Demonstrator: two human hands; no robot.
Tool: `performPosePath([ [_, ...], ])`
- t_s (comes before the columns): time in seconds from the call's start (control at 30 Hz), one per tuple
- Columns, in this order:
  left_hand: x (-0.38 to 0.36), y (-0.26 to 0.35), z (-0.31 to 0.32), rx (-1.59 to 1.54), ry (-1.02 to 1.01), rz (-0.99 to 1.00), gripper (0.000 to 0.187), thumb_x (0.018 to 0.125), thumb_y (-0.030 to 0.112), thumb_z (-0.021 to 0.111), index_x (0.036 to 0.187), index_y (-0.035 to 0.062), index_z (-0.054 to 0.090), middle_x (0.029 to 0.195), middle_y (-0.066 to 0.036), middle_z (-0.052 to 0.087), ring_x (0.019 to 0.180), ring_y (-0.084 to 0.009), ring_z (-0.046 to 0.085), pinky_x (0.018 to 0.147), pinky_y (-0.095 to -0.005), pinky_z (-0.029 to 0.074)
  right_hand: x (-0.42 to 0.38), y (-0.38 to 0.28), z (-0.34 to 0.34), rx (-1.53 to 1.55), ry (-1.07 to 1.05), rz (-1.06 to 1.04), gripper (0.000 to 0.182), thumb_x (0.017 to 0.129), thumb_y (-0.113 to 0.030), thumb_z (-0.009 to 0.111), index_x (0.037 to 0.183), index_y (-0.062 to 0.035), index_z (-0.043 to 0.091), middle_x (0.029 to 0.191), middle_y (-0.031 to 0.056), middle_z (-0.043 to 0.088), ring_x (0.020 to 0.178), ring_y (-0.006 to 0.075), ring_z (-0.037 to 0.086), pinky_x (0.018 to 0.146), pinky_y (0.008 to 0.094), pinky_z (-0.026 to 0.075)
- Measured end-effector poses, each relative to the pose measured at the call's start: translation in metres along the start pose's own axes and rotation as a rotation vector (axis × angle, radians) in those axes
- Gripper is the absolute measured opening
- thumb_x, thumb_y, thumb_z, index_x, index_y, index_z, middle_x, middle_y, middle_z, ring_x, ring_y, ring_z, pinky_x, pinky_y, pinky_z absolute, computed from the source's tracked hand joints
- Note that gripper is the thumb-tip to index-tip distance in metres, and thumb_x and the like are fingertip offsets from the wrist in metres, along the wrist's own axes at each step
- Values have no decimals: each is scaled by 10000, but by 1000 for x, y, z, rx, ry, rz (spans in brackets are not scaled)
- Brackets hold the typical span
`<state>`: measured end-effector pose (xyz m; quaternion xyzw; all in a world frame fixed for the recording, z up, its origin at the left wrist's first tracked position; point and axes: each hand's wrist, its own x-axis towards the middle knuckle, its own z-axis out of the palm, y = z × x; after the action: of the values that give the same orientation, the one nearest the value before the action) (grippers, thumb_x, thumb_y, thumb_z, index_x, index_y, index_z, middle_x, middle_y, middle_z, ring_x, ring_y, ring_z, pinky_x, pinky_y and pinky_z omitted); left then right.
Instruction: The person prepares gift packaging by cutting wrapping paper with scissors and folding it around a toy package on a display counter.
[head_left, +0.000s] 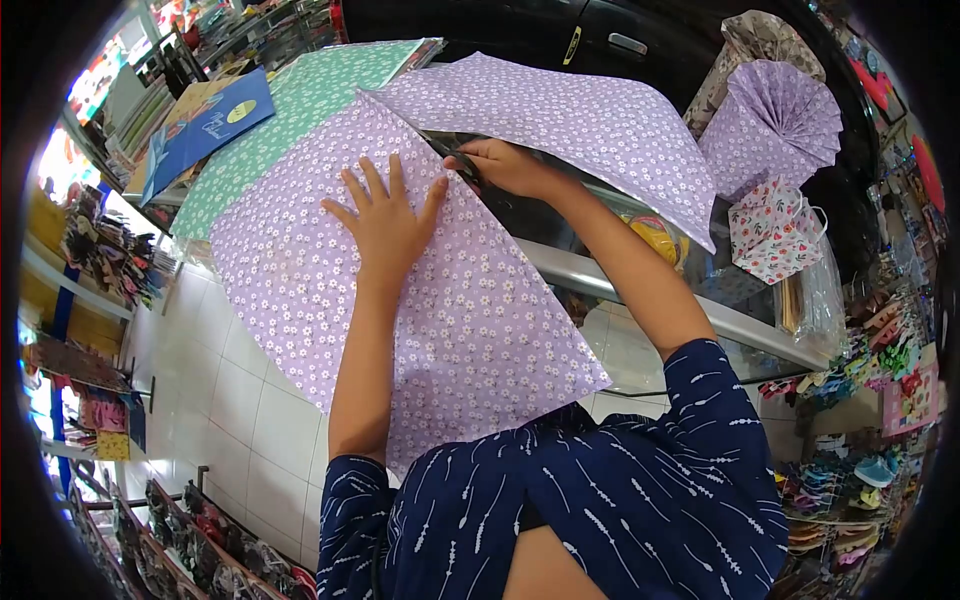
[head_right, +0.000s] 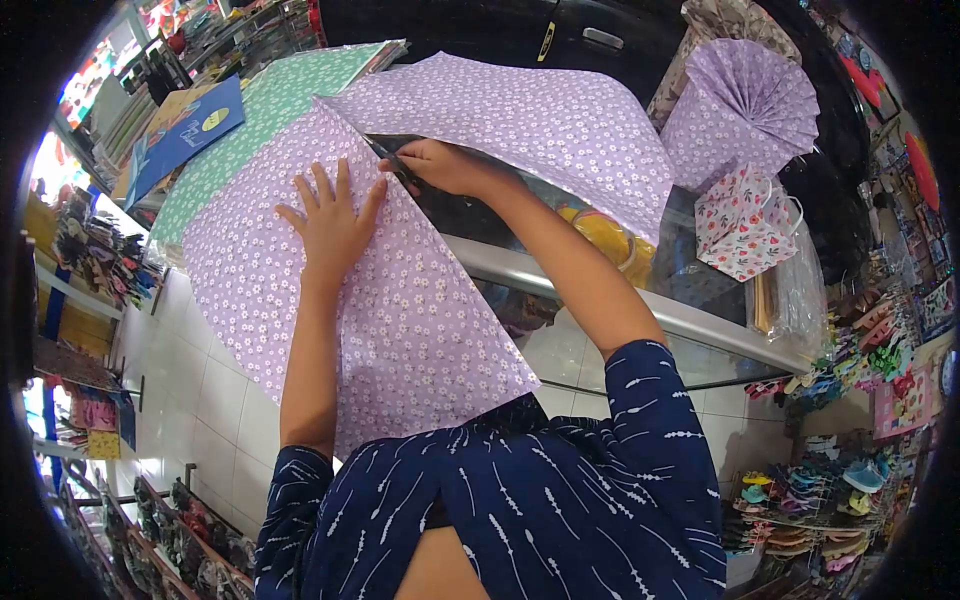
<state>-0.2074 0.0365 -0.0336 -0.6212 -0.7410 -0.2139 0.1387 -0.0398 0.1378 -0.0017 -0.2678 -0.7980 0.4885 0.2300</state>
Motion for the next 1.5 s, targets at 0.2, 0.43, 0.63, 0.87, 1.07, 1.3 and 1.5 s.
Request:
performPosePath([
  [0.2,1,0,1,-13,-2,-6,732,882,618,355,1385,86,362,1440,-269,242,1342,-487,135,965,-724,-22,4,9,-9,-37,-8,1,340,929,-366,515,892,-52,640,638,-11,537,597,65,467,568,234,373],
  [0.43,2,-1,2,-6,2,-5,736,882,623,344,1389,91,356,1444,-261,240,1346,-480,130,966,-723,-19,9,7,-4,-2,-9,4,353,930,-369,526,883,-32,621,660,-34,512,606,46,447,565,210,371],
  [0.63,0,-1,3,9,24,4,727,883,622,341,1386,97,366,1440,-260,250,1344,-480,136,962,-727,-12,20,11,0,14,3,-50,381,923,-387,531,964,-24,638,690,-36,518,626,40,441,564,210,367],
  [0.87,1,-3,8,-79,93,20,761,864,646,351,1341,59,431,1412,-297,275,1333,-501,146,956,-725,-55,16,0,0,-84,38,30,311,961,-291,461,1019,-57,658,647,-14,543,597,74,462,554,240,377],
  [1.07,4,-4,8,-81,76,13,765,862,650,347,1347,63,424,1414,-294,274,1339,-495,135,958,-724,-54,21,9,4,2,79,-89,332,951,-311,485,926,-36,667,640,-6,546,588,78,472,554,245,385],
  [1.3,4,-6,9,-84,80,13,770,861,656,341,1350,68,421,1419,-289,269,1344,-490,122,958,-722,-63,32,0,1,-57,56,-29,325,936,-311,522,949,-16,657,674,-29,540,619,43,453,552,222,378],
  [1.5,5,-5,8,-94,68,14,771,859,656,343,1350,66,421,1422,-285,268,1347,-484,121,957,-721,-70,32,10,-8,-4,4,-52,299,944,-299,497,1054,-81,668,625,-14,541,583,48,451,537,221,356],
])
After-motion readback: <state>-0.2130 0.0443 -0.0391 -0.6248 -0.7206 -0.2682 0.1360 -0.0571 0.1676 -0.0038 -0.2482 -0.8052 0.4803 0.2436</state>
